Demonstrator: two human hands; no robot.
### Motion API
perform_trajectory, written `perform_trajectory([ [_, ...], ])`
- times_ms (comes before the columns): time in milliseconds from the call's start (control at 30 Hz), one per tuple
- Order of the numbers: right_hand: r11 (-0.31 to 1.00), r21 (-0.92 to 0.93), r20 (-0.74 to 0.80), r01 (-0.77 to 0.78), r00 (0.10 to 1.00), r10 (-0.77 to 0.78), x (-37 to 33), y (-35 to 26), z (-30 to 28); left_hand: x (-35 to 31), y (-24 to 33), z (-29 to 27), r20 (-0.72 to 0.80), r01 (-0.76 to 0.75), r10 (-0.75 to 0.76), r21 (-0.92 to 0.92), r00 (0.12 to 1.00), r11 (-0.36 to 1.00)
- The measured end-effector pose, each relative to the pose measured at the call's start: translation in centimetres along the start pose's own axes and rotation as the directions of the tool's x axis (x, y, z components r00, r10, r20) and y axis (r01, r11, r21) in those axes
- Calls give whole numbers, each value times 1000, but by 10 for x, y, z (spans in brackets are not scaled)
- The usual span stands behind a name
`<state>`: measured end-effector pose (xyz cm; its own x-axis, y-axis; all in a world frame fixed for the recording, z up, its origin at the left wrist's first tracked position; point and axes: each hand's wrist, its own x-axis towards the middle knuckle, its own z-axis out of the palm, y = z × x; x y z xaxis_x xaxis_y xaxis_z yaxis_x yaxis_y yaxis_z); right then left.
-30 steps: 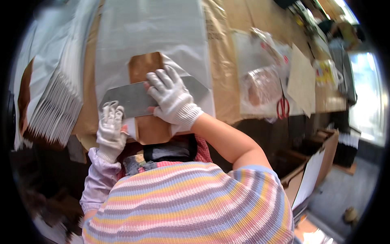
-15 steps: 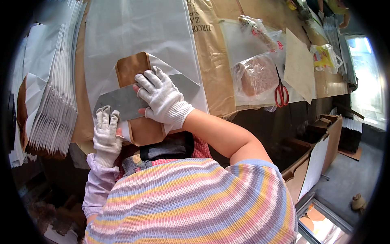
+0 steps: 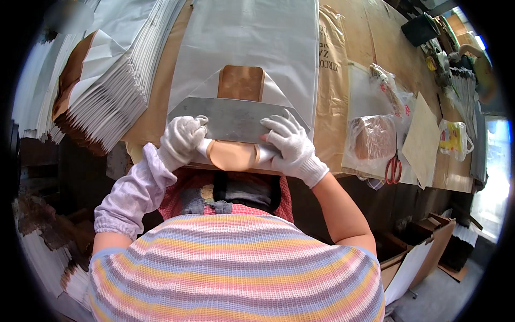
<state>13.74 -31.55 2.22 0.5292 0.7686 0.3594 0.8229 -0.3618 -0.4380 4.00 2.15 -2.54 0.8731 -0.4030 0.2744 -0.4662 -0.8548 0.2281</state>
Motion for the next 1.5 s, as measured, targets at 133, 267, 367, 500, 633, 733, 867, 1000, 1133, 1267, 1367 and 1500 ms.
perform_trajectory([
  [133,948,-31,-57,-318,947,316,-18,1,16,20,19,-11,-61,195,-212,-215,975,957],
  [267,843,-184,-50,-505,861,505,-3,-6,17,65,36,-50,391,750,-685,-21,615,661],
  [367,784,-420,-145,-457,887,439,9,5,16,115,33,-75,502,750,-767,303,399,589],
  [500,582,-447,179,-679,570,802,74,15,-14,142,11,-66,411,693,-737,285,536,663],
  [633,721,-312,274,-619,668,692,90,21,-18,143,2,-71,538,670,-606,98,586,735],
  [733,984,-82,55,-160,985,165,38,39,23,64,-25,-4,-1,4,-4,-31,1000,1000],
  [867,974,-207,218,-86,967,132,3,15,23,52,13,-26,306,24,-4,-62,952,998],
  [1000,989,-143,334,-26,940,73,28,0,24,77,27,-14,293,-70,123,-184,948,981],
  [1133,988,-153,290,-10,955,54,36,-2,17,83,27,-13,246,-80,118,-156,962,984],
  [1267,921,389,-160,-25,983,94,16,26,30,83,33,-44,288,279,-181,-350,940,894],
  [1367,919,102,-213,-381,894,395,3,22,8,48,-6,-52,102,406,-395,-144,913,902],
  [1500,883,-230,-182,-409,910,373,25,12,4,63,-2,-74,350,766,-767,176,538,618],
])
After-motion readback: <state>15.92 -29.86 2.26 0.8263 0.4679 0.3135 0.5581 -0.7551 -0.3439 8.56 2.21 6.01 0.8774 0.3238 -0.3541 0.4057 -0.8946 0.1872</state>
